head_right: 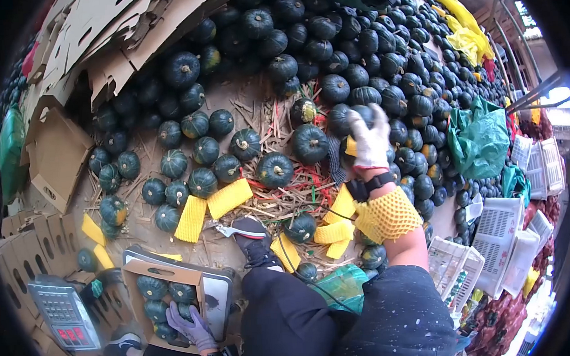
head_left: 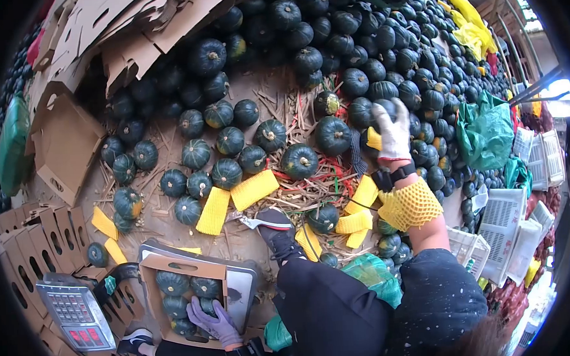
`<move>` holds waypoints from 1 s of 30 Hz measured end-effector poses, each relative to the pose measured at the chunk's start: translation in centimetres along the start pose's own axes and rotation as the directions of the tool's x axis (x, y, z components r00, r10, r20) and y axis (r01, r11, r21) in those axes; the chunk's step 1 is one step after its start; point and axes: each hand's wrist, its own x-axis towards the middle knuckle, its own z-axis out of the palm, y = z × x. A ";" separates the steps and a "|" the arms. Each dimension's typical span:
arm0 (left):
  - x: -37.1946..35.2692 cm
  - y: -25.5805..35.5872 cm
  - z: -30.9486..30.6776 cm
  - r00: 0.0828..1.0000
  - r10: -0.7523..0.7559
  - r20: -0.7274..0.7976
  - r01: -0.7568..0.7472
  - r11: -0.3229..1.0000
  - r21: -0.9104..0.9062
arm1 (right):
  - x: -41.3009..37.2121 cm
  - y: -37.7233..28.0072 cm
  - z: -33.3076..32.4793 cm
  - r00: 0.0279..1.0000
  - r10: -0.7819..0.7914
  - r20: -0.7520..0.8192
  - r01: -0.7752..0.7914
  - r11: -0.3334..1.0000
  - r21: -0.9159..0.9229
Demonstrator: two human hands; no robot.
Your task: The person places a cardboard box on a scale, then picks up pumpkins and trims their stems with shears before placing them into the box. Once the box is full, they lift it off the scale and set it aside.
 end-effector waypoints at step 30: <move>0.0 0.3 0.2 1.000 -0.029 -0.011 0.029 1.000 0.004 | -8.1 -12.0 15.6 0.509 -0.614 0.604 0.581 0.762 0.285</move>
